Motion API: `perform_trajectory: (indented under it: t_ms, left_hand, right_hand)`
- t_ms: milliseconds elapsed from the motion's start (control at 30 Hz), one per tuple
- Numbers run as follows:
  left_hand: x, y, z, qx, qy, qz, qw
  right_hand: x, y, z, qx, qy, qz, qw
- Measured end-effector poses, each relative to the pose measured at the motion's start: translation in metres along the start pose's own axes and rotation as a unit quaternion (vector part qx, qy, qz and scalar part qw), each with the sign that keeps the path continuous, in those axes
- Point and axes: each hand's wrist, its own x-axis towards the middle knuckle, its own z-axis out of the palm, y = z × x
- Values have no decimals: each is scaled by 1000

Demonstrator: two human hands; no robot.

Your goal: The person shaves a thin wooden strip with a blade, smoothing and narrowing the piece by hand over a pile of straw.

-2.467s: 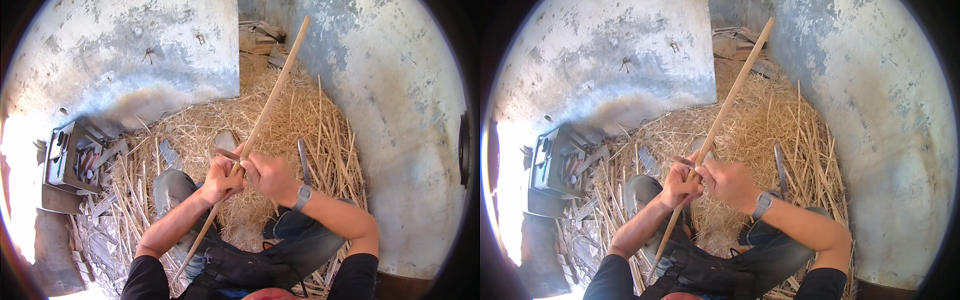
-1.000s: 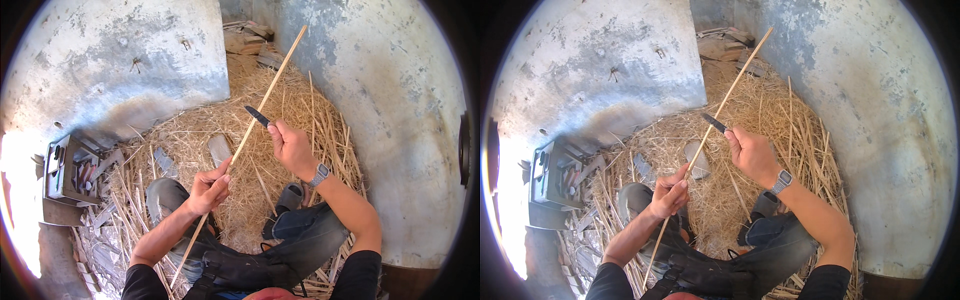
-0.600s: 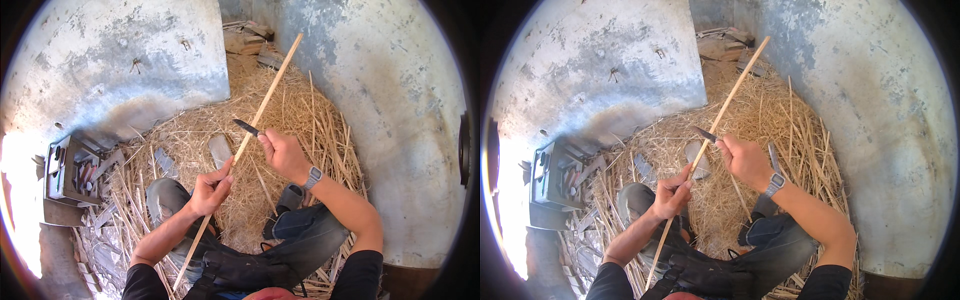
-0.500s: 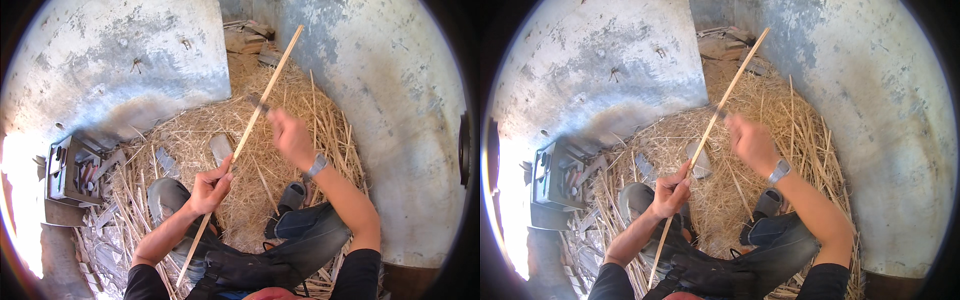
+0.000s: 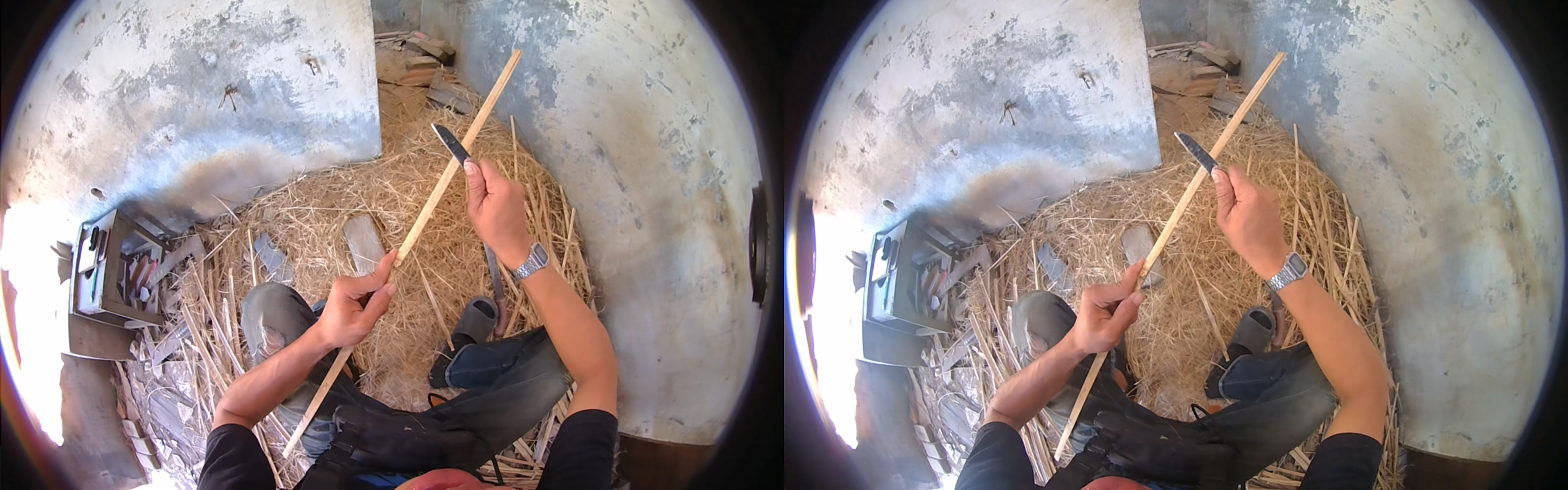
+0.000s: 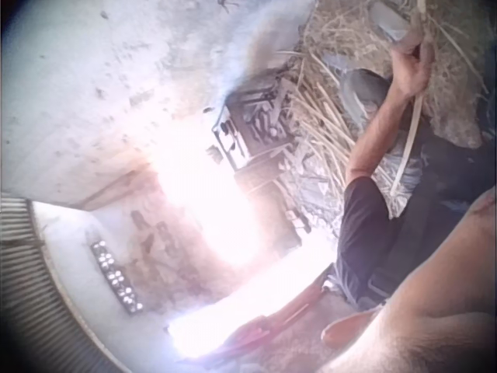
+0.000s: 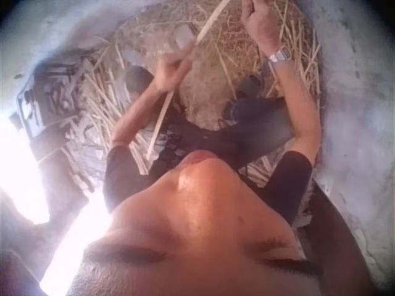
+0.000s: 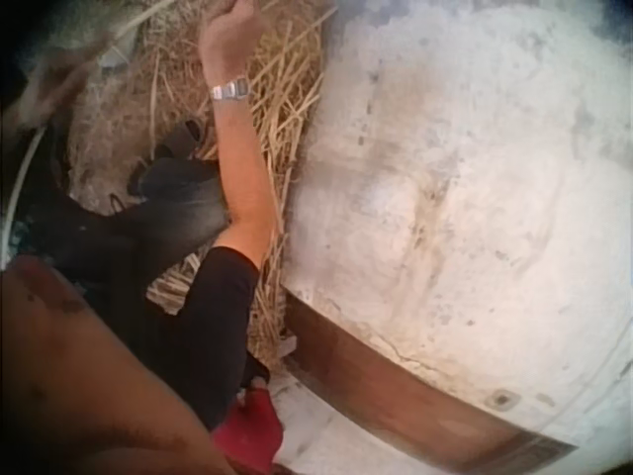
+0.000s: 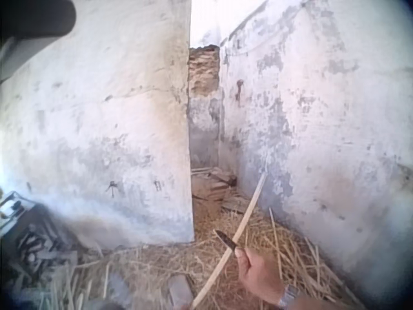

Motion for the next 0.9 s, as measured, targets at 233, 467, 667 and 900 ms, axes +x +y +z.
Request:
perform_trajectory:
  t_ms: [233,467,667,900]
  left_hand:
    - [1,-7,-5,-161,8,-48,986]
    - [0,-12,-3,-187,8,-39,982]
    - [2,-5,-1,-247,-1,-27,969]
    - [-2,-7,-10,-387,-104,-104,910]
  right_hand:
    - [-48,-38,27,87,-16,-164,982]
    - [-64,-48,34,113,-43,-119,985]
    - [-30,-22,16,200,-61,19,978]
    - [-25,-33,-5,217,-18,-14,976]
